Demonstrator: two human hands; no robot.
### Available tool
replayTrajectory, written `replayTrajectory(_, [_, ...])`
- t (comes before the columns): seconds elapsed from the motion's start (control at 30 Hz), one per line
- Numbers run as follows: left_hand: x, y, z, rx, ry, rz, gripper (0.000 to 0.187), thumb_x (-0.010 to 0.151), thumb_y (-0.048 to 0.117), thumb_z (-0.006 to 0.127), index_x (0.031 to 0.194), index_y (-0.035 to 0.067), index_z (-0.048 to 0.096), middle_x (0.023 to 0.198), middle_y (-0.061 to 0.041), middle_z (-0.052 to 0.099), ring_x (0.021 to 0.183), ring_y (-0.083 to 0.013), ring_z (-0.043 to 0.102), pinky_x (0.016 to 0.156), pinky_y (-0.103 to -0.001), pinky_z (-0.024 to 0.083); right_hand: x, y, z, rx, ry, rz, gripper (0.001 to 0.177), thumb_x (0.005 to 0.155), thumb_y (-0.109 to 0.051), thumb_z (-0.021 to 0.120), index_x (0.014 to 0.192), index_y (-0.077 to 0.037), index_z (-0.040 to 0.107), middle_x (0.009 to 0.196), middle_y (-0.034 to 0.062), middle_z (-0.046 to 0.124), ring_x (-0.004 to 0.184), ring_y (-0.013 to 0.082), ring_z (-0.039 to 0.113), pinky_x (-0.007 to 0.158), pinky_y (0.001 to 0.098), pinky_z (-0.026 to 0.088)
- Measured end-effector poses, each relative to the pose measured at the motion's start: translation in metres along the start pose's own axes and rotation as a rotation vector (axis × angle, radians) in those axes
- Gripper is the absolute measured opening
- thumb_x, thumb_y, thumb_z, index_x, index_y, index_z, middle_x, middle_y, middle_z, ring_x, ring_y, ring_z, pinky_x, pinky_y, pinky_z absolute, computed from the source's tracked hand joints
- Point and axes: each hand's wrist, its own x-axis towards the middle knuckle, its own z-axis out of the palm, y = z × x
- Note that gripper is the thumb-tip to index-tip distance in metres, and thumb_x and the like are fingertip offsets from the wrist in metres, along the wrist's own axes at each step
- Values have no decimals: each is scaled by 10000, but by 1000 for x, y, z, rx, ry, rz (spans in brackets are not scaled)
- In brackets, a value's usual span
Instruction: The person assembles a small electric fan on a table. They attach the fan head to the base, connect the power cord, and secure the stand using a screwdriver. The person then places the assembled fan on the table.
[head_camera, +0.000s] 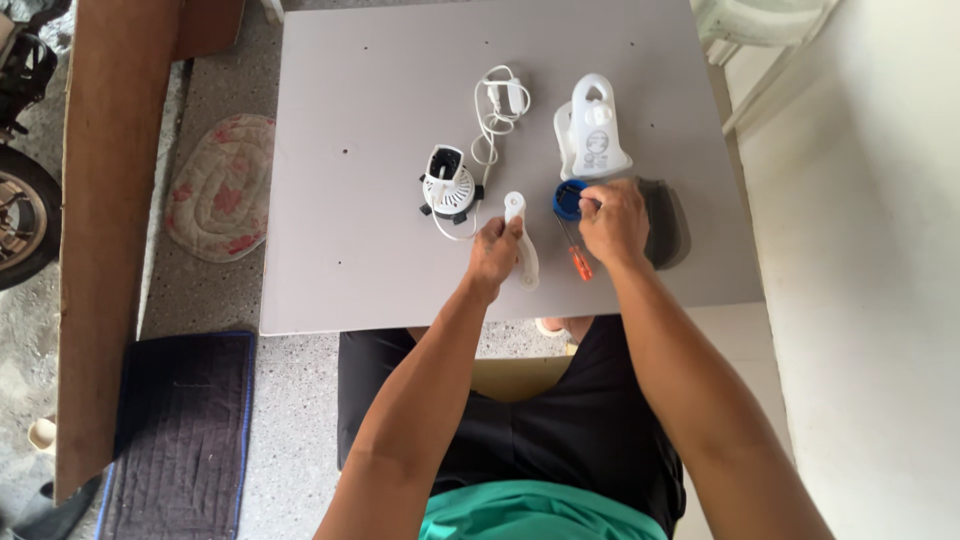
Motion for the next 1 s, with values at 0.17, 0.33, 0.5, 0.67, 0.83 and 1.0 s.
replayTrajectory(0.17, [-8, -2, -4, 164, 51, 141, 404, 1007, 397, 597, 1062, 6, 678, 847, -67, 679, 768, -134, 608, 715, -309, 513, 31, 6, 16, -243, -232, -22, 127, 874, -229, 793, 995, -198, 818, 1263, 44, 612, 1173, 332, 575, 912, 439, 533])
replayTrajectory(0.33, [-5, 1, -6, 58, 29, 4, 415, 990, 413, 598, 1081, 14, 669, 824, -74, 657, 693, -155, 612, 644, -321, 531, 41, 10, 31, -282, -282, -2, 180, 875, -270, 806, 1038, -195, 809, 1218, 55, 613, 1168, 325, 582, 935, 449, 524])
replayTrajectory(0.5, [-6, -1, -9, 36, 6, 13, 443, 994, 438, 585, 1127, 23, 662, 863, -65, 673, 746, -150, 637, 679, -323, 564, 38, 11, 36, -242, -280, -19, 119, 846, -189, 816, 965, -185, 812, 1215, 62, 588, 1172, 315, 570, 936, 430, 521])
replayTrajectory(0.67, [-5, -1, -8, 38, 3, -15, 459, 989, 443, 577, 1136, 17, 664, 903, -66, 687, 790, -146, 661, 712, -322, 588, 34, 12, 33, -220, -225, -95, 59, 854, -168, 816, 872, -137, 769, 1204, 55, 556, 1159, 318, 532, 929, 446, 488])
replayTrajectory(0.83, [-8, -1, -8, 40, 14, 37, 464, 991, 444, 588, 1149, 14, 660, 889, -67, 683, 766, -157, 644, 697, -328, 569, 32, 3, 20, -8, -94, -179, 114, 959, -126, 760, 971, -59, 668, 1083, 94, 654, 1037, 326, 639, 872, 465, 513])
replayTrajectory(1.0, [-6, -7, -7, 61, 17, 32, 453, 991, 438, 586, 1143, 19, 665, 865, -48, 683, 742, -145, 636, 682, -317, 558, 26, -18, 2, 530, -189, 68, 149, 952, -106, 676, 1095, -75, 646, 908, 41, 692, 823, 197, 682, 766, 353, 550])
